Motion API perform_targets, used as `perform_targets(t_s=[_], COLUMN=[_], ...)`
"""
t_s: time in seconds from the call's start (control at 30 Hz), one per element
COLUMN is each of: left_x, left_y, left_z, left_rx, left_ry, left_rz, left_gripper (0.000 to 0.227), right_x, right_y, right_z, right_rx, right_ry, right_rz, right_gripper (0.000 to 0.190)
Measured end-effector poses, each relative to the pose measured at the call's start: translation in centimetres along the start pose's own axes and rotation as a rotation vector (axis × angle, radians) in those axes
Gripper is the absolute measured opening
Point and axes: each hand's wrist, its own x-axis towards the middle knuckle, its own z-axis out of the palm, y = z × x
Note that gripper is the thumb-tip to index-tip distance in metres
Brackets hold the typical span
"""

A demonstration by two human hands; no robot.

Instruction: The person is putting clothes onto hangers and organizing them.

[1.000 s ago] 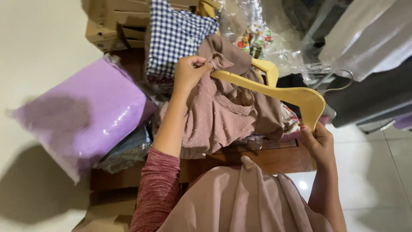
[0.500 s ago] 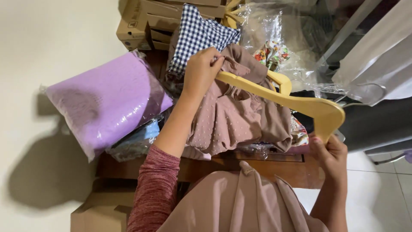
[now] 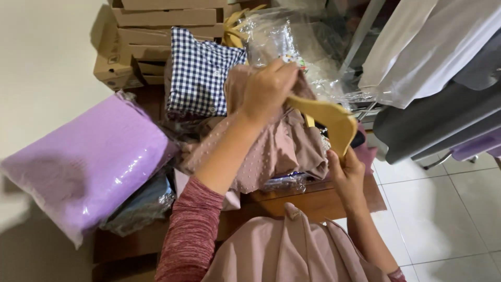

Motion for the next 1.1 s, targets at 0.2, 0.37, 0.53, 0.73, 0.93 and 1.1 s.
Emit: perform_targets(t_s=[0.2, 0.37, 0.53, 0.73, 0.93, 1.1], left_x=[3.6, -0.7, -4.3, -3.4, -4.0, -6.9], left_y=[7.1, 2.9, -1.8, 0.9, 5.5, 3.2], left_z=[-6.8, -5.8, -7.2, -9.2, -11.4, -12.5], left_rx=[-0.190, 0.090, -0.156, -0.371, -0.232, 0.047], left_ry=[0.192, 0.278, 0.234, 0.099, 0.128, 0.222], left_rz=[0.113, -0.130, -0.361, -0.603, -0.370, -0.405], left_gripper=[0.012, 0.043, 0.037, 0.029, 0.043, 0.054], right_x=[0.5, -0.2, 0.2, 0.4, 2.0, 3.6], right_y=[1.6, 2.6, 4.5, 2.5, -0.4, -6.3], right_z=[2.4, 3.2, 3.0, 5.7, 9.0, 9.0], right_rx=[0.644, 0.632, 0.385, 0.149, 0.846, 0.841], right_ry=[0.081, 0.068, -0.066, -0.169, -0.212, -0.105], right_rz=[-0.172, -0.113, -0.058, -0.039, -0.037, -0.169], right_gripper=[0.009, 0.010, 0.011, 0.024, 0.018, 0.022])
